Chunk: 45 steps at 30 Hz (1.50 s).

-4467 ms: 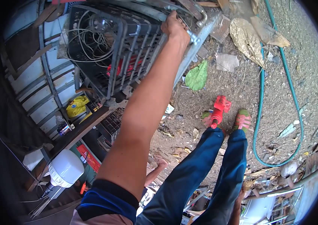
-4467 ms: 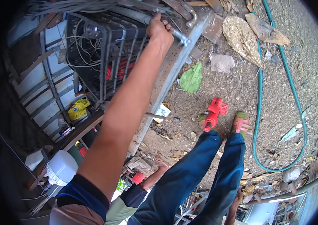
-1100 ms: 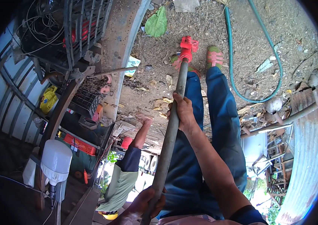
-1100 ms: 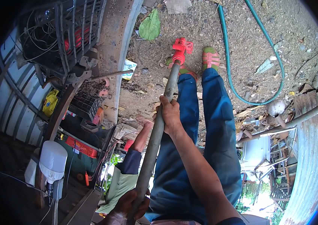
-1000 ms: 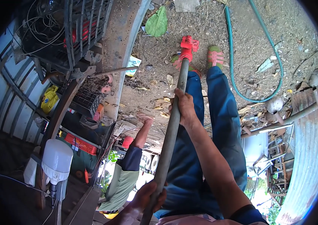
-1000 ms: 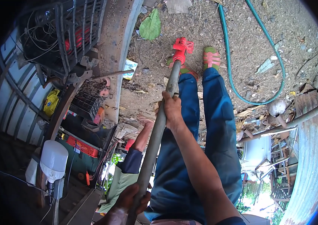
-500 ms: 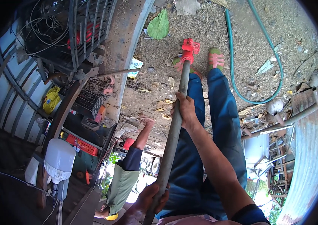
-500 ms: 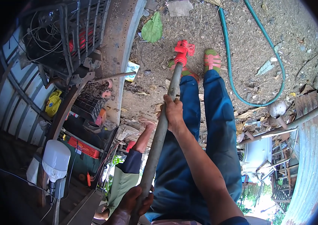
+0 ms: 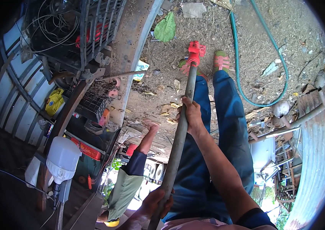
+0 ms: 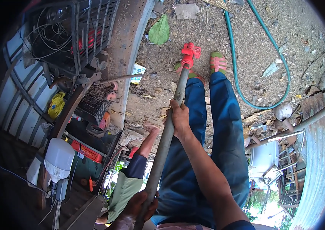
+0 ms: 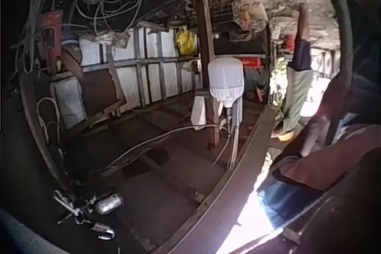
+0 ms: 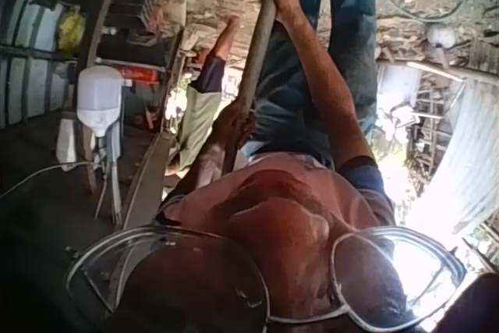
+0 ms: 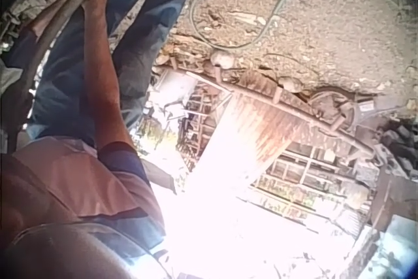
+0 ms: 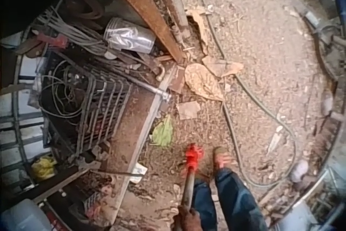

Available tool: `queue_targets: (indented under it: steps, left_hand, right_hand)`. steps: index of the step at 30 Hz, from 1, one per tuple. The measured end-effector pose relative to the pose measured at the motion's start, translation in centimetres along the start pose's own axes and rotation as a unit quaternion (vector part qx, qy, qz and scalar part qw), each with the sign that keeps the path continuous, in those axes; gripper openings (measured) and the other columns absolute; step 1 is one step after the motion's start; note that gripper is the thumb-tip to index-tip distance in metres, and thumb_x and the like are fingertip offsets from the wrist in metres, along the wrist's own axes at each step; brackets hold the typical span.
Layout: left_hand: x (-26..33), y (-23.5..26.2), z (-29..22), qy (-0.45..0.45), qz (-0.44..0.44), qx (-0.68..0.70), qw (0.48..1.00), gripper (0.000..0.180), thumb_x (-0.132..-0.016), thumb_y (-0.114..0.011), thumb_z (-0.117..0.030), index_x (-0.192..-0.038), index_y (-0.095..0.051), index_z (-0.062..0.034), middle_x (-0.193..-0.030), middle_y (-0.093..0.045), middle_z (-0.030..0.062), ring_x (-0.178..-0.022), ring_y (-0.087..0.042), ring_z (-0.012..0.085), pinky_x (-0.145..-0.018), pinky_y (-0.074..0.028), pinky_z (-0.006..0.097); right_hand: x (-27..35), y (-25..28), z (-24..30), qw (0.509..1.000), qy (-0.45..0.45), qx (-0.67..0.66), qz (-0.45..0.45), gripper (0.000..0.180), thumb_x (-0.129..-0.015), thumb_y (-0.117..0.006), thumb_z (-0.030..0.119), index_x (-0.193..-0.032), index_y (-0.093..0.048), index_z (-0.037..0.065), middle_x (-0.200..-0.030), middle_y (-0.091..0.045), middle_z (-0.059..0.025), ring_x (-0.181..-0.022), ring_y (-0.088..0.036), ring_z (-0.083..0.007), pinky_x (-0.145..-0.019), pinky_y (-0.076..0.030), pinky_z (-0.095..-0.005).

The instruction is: Picking up and organizing metal pipes and scraps from a storage container.

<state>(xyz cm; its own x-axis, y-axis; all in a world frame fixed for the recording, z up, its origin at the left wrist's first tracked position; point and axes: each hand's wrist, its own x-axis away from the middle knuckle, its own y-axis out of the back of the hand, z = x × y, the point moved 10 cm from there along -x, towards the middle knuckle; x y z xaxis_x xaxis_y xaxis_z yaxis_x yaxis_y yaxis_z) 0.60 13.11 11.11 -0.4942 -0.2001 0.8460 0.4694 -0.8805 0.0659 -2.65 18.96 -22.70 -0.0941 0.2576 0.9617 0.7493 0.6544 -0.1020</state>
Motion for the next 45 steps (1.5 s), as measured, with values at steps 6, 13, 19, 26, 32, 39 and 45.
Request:
queue_targets:
  steps: [6, 13, 19, 26, 32, 39, 45]
  left_hand:
    - [-0.1, 1.7, 1.2, 0.015, -0.044, 0.013, 0.999, 0.061, -0.093, -0.058, -0.053, -0.126, -0.050, -0.0021, -0.078, -0.059, 0.0094, -0.043, -0.052, 0.0163, -0.037, -0.039, 0.027]
    - [0.2, 2.3, 2.5, 0.029, 0.001, -0.002, 1.000, 0.054, -0.096, -0.058, -0.046, -0.126, -0.047, -0.0029, -0.085, -0.058, 0.0114, -0.044, -0.055, 0.0177, -0.039, -0.043, 0.029]
    - [0.8, 4.3, 3.4, 0.044, -0.018, -0.008, 0.999, 0.054, -0.095, -0.060, -0.045, -0.126, -0.047, -0.0032, -0.086, -0.059, 0.0107, -0.049, -0.060, 0.0188, -0.042, -0.046, 0.030]
    - [-0.3, 5.8, 3.7, 0.003, -0.001, -0.025, 1.000, 0.050, -0.095, -0.062, -0.043, -0.121, -0.049, -0.0027, -0.082, -0.059, 0.0099, -0.050, -0.058, 0.0190, -0.043, -0.044, 0.029]
    - [-0.6, 5.9, 3.6, -0.013, 0.001, 0.000, 1.000, 0.045, -0.098, -0.060, -0.040, -0.119, -0.051, -0.0008, -0.079, -0.058, 0.0096, -0.046, -0.052, 0.0167, -0.042, -0.040, 0.028]
    - [-0.8, 8.1, 4.5, -0.094, -0.085, -0.066, 0.990, 0.038, -0.099, -0.059, -0.033, -0.113, -0.057, 0.0025, -0.072, -0.057, 0.0082, -0.046, -0.052, 0.0144, -0.041, -0.038, 0.026]
    - [-1.7, 12.7, 5.2, -0.142, -0.197, -0.135, 0.961, 0.036, -0.095, -0.064, -0.032, -0.098, -0.063, 0.0031, -0.069, -0.061, 0.0079, -0.046, -0.055, 0.0142, -0.041, -0.041, 0.025]
  right_hand:
    - [0.7, 1.1, -1.2, 1.000, 0.003, -0.010, 0.000, 0.025, -0.098, -0.058, 0.032, -0.099, -0.048, 0.010, -0.067, -0.055, -0.0067, -0.044, -0.057, -0.0191, -0.037, -0.048, -0.0327]
    - [2.3, 3.4, -4.0, 1.000, 0.001, -0.011, -0.021, 0.028, -0.098, -0.057, 0.032, -0.100, -0.047, 0.006, -0.067, -0.055, -0.0073, -0.042, -0.057, -0.0199, -0.037, -0.048, -0.0337]
    - [2.4, 2.7, -5.6, 1.000, -0.002, 0.016, -0.018, 0.025, -0.100, -0.055, 0.033, -0.095, -0.045, 0.010, -0.067, -0.055, -0.0066, -0.044, -0.058, -0.0196, -0.038, -0.048, -0.0332]
    - [2.1, 1.8, -5.6, 0.999, 0.017, 0.031, -0.020, 0.028, -0.099, -0.057, 0.035, -0.094, -0.046, 0.010, -0.065, -0.055, -0.0065, -0.043, -0.057, -0.0193, -0.036, -0.047, -0.0330]
    - [2.4, 2.2, -5.0, 0.999, 0.039, 0.023, -0.023, 0.029, -0.100, -0.057, 0.034, -0.096, -0.047, 0.007, -0.066, -0.055, -0.0063, -0.042, -0.057, -0.0183, -0.037, -0.046, -0.0316]
    - [3.8, 1.3, -5.2, 0.997, 0.071, 0.041, -0.009, 0.031, -0.101, -0.056, 0.033, -0.097, -0.047, 0.004, -0.067, -0.054, -0.0061, -0.043, -0.056, -0.0167, -0.038, -0.046, -0.0301]
    - [5.9, 1.3, -4.1, 0.989, 0.140, 0.044, 0.014, 0.032, -0.101, -0.057, 0.035, -0.096, -0.045, 0.007, -0.068, -0.054, -0.0058, -0.045, -0.057, -0.0160, -0.039, -0.047, -0.0273]
